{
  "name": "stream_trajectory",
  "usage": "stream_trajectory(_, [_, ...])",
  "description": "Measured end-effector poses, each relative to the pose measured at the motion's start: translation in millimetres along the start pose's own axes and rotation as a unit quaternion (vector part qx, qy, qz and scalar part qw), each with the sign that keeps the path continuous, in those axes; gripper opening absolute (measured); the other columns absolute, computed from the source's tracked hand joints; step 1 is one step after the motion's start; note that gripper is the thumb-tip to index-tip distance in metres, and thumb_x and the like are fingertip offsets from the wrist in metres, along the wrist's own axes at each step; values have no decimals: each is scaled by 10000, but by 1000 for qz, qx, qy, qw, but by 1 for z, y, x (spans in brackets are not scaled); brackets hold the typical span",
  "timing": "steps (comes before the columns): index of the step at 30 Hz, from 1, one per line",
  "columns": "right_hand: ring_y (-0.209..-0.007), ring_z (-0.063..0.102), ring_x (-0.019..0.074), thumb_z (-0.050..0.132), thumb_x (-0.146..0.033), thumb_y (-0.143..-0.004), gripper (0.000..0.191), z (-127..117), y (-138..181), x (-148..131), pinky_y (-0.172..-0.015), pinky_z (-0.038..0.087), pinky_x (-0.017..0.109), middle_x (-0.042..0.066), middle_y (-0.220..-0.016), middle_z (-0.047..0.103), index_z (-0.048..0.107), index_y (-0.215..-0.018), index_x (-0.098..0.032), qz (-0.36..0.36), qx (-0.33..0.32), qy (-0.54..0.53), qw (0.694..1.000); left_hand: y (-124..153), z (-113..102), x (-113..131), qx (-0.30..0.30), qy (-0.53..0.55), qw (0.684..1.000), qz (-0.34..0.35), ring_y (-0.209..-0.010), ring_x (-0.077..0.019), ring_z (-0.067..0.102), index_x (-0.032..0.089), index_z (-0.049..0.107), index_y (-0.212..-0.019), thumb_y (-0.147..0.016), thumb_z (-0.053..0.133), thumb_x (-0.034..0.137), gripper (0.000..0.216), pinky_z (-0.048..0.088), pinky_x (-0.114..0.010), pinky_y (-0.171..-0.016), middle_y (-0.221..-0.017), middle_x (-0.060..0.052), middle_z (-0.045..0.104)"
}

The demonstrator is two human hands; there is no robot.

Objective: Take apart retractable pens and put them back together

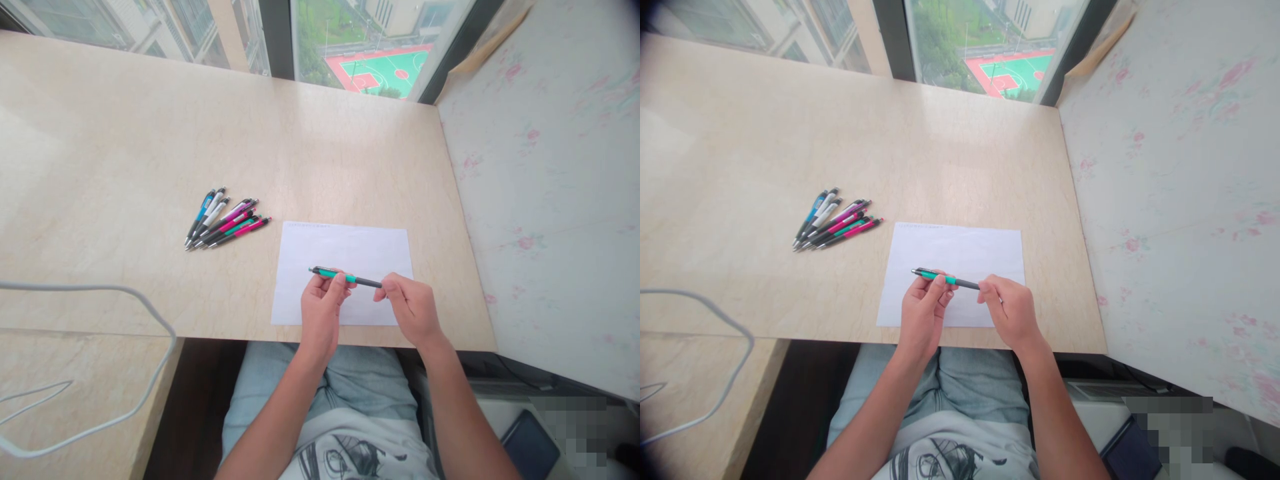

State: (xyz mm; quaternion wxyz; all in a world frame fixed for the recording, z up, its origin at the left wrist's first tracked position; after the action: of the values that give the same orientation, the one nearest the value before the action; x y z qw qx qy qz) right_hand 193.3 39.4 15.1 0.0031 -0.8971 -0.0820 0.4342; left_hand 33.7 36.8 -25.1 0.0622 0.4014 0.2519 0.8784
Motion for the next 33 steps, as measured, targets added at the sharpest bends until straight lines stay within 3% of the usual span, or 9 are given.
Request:
stream_trajectory(4, [-793,656,164,540,-362,-967,171,1,-1,1,-698,483,269,24,-890,706,628,-961,-215,-2,23,-14,1000,0,-1,-1,8,0,1000,6,-759,-127,654,154,680,-883,-749,812,346,268,496,-264,-733,-856,-38,697])
stream_trajectory(9, [-561,548,117,457,-338,-1012,372,4,-1,3,-592,409,264,-20,-620,621,600,-692,-213,-4,13,13,1000,1,0,-1,0,-7,1000,2,-751,-125,652,151,680,-892,-762,802,342,261,491,-253,-714,-850,-38,691])
stream_trajectory(15, [-784,651,157,531,-312,-970,142,4,1,2,-714,488,274,31,-889,697,623,-979,-204,-22,34,-16,999,0,-1,3,22,0,1000,11,-735,-116,648,153,675,-869,-749,813,330,254,498,-251,-725,-833,-25,677])
stream_trajectory(21, [-633,609,130,487,-279,-994,289,3,3,1,-635,445,263,-10,-684,665,614,-743,-211,-39,18,13,999,0,-1,2,13,-5,1000,6,-730,-117,645,155,677,-873,-754,808,336,253,492,-249,-710,-836,-30,682])
stream_trajectory(28, [-704,623,154,501,-300,-984,219,4,2,1,-679,462,279,14,-759,677,622,-826,-208,-28,40,4,999,-1,-2,1,14,-5,1000,11,-728,-119,641,155,687,-880,-758,808,329,245,488,-257,-714,-840,-38,697])
stream_trajectory(33, [-636,593,134,473,-272,-993,286,6,2,-2,-642,432,267,-8,-676,635,597,-744,-208,-34,64,17,997,-1,-2,1,-2,-13,1000,19,-744,-120,638,155,690,-883,-778,793,325,225,479,-251,-716,-847,-42,706])
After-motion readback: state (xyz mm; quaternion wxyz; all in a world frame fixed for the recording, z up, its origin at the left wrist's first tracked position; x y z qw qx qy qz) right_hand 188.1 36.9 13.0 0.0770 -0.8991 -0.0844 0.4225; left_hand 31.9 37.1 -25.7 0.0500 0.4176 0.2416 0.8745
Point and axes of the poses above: each hand's wrist, its own y-axis away from the middle knuckle, its own z-axis out of the palm, x = y × z, the point moved 3 cm from there along -y, towards the middle knuckle
